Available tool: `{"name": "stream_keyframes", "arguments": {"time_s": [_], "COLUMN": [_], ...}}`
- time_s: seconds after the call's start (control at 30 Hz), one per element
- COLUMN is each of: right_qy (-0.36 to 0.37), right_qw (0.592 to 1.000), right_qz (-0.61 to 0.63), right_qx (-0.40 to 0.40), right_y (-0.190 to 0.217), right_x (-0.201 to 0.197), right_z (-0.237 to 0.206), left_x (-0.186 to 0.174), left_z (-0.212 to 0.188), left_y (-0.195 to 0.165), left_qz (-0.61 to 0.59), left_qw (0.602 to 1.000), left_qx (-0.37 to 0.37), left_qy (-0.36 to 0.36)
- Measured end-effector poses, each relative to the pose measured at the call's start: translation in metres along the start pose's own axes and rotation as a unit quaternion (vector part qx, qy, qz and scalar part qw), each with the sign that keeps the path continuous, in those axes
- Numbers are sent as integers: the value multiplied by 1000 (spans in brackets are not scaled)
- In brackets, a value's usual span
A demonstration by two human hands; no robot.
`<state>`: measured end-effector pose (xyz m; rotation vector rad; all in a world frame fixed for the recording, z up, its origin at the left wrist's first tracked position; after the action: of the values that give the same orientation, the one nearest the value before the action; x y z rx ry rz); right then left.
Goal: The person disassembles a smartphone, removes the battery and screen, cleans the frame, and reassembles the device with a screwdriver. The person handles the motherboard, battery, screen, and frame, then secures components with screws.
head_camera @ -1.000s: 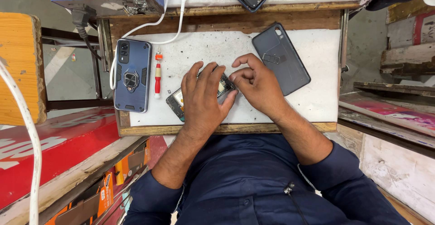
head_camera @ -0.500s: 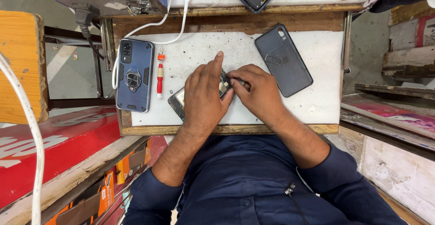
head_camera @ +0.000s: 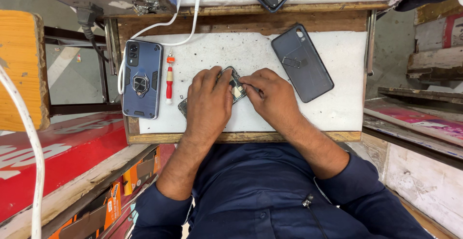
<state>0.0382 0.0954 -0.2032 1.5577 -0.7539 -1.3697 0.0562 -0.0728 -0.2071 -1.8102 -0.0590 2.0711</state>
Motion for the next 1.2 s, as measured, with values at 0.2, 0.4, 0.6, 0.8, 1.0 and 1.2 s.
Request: {"name": "stream_keyframes", "arguments": {"time_s": [0.2,0.4,0.6,0.8,1.0,1.2], "right_qy": [0,8,-3,19,51,80], "right_qw": [999,999,995,988,982,978], "right_qz": [-30,-48,-88,-153,-182,-191], "right_qx": [-32,6,-54,-21,-28,7], "right_y": [2,4,11,12,22,27], "right_x": [1,3,4,4,-2,-5], "right_z": [-1,-2,-4,-1,8,13], "left_x": [2,4,1,-1,-12,-48], "left_z": [6,10,13,17,19,0], "left_y": [4,7,13,14,20,60], "left_qz": [10,42,13,13,-42,84], "left_qw": [1000,999,999,999,998,987], "left_qx": [11,33,36,38,40,-134], "left_qy": [-11,-4,10,19,-16,-28]}}
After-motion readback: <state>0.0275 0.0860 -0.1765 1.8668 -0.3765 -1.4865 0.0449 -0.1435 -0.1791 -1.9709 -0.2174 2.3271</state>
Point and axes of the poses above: each hand's wrist, its own z-axis towards the middle knuckle, its own x-axis out of the palm, y = z × x, the point moved 3 cm from there along z, towards the middle knuckle, and after that the axes turned 15 degrees about z, right-handed, at the moved point
